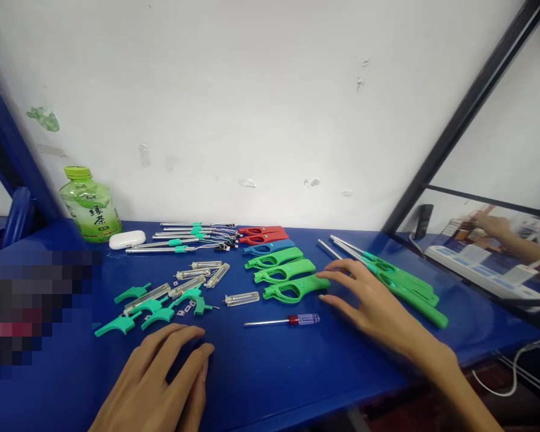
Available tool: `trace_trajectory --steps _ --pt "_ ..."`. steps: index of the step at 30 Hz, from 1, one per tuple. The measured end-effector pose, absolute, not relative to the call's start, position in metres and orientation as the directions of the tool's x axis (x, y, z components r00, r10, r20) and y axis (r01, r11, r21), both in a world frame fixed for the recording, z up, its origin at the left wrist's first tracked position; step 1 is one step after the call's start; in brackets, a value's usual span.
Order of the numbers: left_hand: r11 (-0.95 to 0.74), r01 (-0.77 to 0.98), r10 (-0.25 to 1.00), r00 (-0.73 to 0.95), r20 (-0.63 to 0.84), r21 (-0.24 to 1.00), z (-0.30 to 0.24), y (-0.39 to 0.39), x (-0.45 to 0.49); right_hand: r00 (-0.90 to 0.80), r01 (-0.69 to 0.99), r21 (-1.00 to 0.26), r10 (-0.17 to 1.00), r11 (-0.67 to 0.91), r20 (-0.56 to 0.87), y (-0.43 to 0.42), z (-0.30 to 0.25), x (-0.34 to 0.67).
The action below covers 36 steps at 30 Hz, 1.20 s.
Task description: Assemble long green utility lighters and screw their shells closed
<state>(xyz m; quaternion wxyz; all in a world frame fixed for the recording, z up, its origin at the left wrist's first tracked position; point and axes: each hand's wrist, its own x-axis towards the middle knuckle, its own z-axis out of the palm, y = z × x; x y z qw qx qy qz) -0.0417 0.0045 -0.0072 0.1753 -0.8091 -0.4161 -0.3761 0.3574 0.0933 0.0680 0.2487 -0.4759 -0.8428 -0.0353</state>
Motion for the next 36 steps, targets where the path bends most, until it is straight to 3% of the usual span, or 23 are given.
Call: trace_trajectory --steps 6,17,28,31,36 --pt "-0.590 0.806 0.557 0.362 0.747 0.049 -0.007 0.004 -0.041 -0.571 0.764 -0.176 0.778 0.620 0.263 0.119 0.086 0.346" --pt "-0.594 0.803 0.548 0.361 0.755 0.047 -0.010 0.002 -0.041 -0.608 0.740 -0.236 0.777 0.629 0.164 0.127 0.077 0.356" --pt "-0.563 0.825 0.567 0.344 0.749 0.047 -0.011 0.002 -0.041 -0.573 0.738 -0.242 0.774 0.630 0.269 0.092 0.087 0.347" --pt "-0.551 0.831 0.580 0.320 0.749 0.072 -0.009 0.002 -0.040 -0.635 0.675 -0.214 0.704 0.706 0.320 0.066 0.090 0.329" --pt "-0.529 0.839 0.583 0.251 0.772 0.126 -0.003 0.002 -0.041 -0.768 0.564 -0.064 0.552 0.823 0.326 0.042 0.080 0.292"
